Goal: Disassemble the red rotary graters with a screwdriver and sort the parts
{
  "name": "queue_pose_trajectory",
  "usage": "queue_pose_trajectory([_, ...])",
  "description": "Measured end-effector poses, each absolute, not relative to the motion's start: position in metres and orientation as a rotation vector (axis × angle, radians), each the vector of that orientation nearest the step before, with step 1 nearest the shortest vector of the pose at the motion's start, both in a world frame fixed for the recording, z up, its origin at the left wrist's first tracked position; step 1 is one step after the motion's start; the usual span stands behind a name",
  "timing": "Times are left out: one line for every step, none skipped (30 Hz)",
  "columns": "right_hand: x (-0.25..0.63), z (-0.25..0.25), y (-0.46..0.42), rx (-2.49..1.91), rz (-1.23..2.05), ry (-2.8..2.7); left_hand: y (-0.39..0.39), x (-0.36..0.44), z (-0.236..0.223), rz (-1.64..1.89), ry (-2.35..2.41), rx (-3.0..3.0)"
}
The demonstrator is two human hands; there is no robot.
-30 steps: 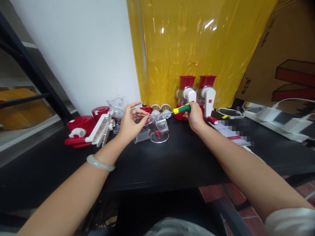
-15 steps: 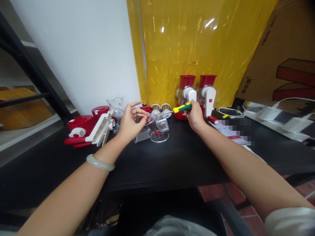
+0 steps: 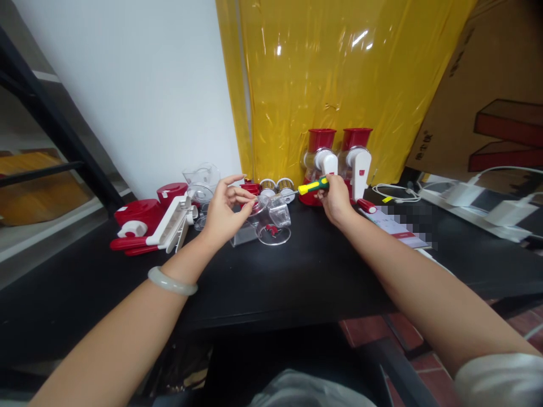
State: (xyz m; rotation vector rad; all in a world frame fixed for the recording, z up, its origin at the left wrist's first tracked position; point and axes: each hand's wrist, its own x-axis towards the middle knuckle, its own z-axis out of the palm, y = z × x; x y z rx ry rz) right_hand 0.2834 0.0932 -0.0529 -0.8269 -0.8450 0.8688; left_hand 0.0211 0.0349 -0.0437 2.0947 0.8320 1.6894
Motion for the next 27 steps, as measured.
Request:
queue_pose_trajectory([0.284,-0.053,0.093,-0.823,0.870,-0.849,0.035,0.021,-0.044,1.686,0.834,2.096])
queue_pose_trajectory([0.284,-0.054,0.094,-0.820,0.868,-0.858,0.035,0.021,-0.044,1.686,0.832,2.097])
queue_pose_trajectory([0.284,-0.054,0.094,-0.816,0.864,-0.870,0.035,0.021,-0.044,1.687,0.828,2.096])
queue_pose_trajectory([0.285,-0.055,0.094,-0.812,0.858,-0.884,0.036,0.021,-0.044,1.689,0.824,2.095])
queue_pose_trajectory([0.285,-0.056,0.095,-0.809,0.851,-0.897,0.036,0.021,-0.044,1.690,0.817,2.093])
queue_pose_trajectory([0.285,-0.056,0.095,-0.810,0.840,-0.906,0.036,0.021,-0.044,1.692,0.809,2.093])
queue_pose_trajectory([0.286,-0.056,0.094,-0.816,0.829,-0.914,0.036,0.022,-0.044,1.695,0.801,2.092])
queue_pose_trajectory([0.286,-0.057,0.094,-0.826,0.818,-0.920,0.035,0.022,-0.044,1.697,0.795,2.091])
queue_pose_trajectory([0.286,-0.056,0.094,-0.838,0.811,-0.926,0.035,0.022,-0.044,1.694,0.790,2.089])
queue_pose_trajectory([0.285,-0.056,0.093,-0.849,0.808,-0.931,0.034,0.022,-0.044,1.686,0.787,2.084])
queue_pose_trajectory([0.285,-0.055,0.092,-0.857,0.810,-0.935,0.034,0.022,-0.044,1.673,0.785,2.075])
queue_pose_trajectory([0.285,-0.055,0.091,-0.860,0.816,-0.937,0.033,0.022,-0.044,1.658,0.781,2.067])
queue_pose_trajectory([0.284,-0.054,0.090,-0.858,0.823,-0.936,0.033,0.022,-0.044,1.646,0.776,2.060])
queue_pose_trajectory([0.284,-0.053,0.089,-0.855,0.830,-0.935,0.033,0.022,-0.044,1.638,0.773,2.054])
queue_pose_trajectory([0.284,-0.052,0.089,-0.852,0.836,-0.937,0.032,0.022,-0.044,1.638,0.773,2.051])
queue_pose_trajectory([0.283,-0.051,0.088,-0.848,0.840,-0.940,0.032,0.022,-0.044,1.642,0.776,2.050])
queue_pose_trajectory([0.283,-0.050,0.087,-0.845,0.841,-0.946,0.032,0.022,-0.044,1.647,0.780,2.051])
queue_pose_trajectory([0.283,-0.050,0.086,-0.843,0.842,-0.952,0.031,0.022,-0.044,1.651,0.787,2.050])
queue_pose_trajectory([0.283,-0.049,0.086,-0.842,0.842,-0.955,0.031,0.023,-0.044,1.655,0.794,2.047])
queue_pose_trajectory([0.283,-0.049,0.085,-0.841,0.843,-0.954,0.030,0.023,-0.043,1.656,0.802,2.042])
queue_pose_trajectory([0.283,-0.048,0.085,-0.841,0.845,-0.949,0.029,0.024,-0.043,1.656,0.810,2.035])
queue_pose_trajectory([0.282,-0.048,0.084,-0.842,0.849,-0.943,0.029,0.024,-0.043,1.656,0.817,2.027])
queue_pose_trajectory([0.283,-0.049,0.084,-0.843,0.852,-0.939,0.028,0.025,-0.042,1.657,0.820,2.018])
queue_pose_trajectory([0.283,-0.049,0.085,-0.844,0.853,-0.937,0.028,0.025,-0.042,1.659,0.819,2.010])
queue_pose_trajectory([0.283,-0.049,0.085,-0.843,0.852,-0.938,0.028,0.025,-0.041,1.662,0.813,2.003])
queue_pose_trajectory([0.283,-0.050,0.085,-0.840,0.849,-0.942,0.027,0.025,-0.041,1.667,0.807,1.996])
queue_pose_trajectory([0.283,-0.050,0.085,-0.839,0.845,-0.946,0.027,0.025,-0.041,1.671,0.805,1.989])
